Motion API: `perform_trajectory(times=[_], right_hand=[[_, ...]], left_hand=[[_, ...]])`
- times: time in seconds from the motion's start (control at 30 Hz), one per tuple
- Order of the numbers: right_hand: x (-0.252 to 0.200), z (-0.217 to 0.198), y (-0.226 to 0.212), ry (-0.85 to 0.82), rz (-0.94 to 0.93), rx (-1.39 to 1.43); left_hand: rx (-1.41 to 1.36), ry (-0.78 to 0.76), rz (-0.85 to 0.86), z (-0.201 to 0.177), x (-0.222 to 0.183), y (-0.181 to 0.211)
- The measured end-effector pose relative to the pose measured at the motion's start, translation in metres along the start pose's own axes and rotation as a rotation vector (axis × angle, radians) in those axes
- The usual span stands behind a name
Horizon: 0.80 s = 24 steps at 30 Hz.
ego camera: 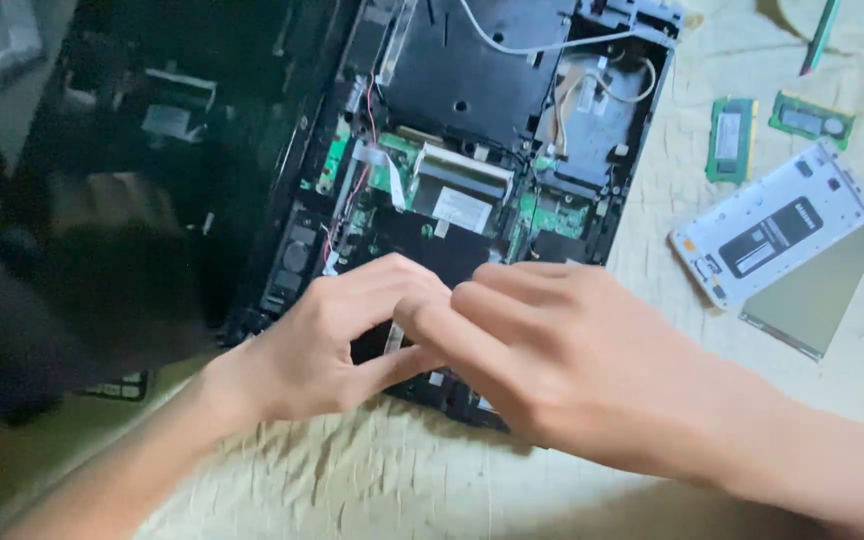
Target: Connecting internal ribbon cables and routing wires inside a disassembled laptop.
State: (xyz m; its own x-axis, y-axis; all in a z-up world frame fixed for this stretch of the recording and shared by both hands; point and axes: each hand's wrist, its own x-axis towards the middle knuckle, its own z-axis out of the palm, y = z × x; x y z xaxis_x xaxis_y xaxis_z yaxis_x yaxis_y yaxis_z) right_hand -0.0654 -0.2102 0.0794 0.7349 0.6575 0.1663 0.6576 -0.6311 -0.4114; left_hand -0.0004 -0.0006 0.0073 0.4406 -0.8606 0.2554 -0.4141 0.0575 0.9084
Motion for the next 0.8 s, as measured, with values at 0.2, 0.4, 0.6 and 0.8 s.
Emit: perform_trajectory(times=[0.2,0.4,0.6,0.8], right_hand=[[-0.003,-0.014,-0.005,-0.006,0.042,-0.099],[-0.003,-0.008,-0.007,-0.112,0.013,-0.090],[-0.005,-0.008,-0.009,-0.123,-0.001,-0.117],[-0.008,-0.010,-0.012,-0.145,-0.040,-0.117]], left_hand=[[0.077,0.002,-0.007,0.001,-0.005,-0.005],[0.065,0.000,0.022,0.002,-0.006,-0.008],[0.059,-0.017,-0.003,0.001,-0.007,-0.005],[0.062,-0.029,-0.001,-0.001,-0.004,-0.001]])
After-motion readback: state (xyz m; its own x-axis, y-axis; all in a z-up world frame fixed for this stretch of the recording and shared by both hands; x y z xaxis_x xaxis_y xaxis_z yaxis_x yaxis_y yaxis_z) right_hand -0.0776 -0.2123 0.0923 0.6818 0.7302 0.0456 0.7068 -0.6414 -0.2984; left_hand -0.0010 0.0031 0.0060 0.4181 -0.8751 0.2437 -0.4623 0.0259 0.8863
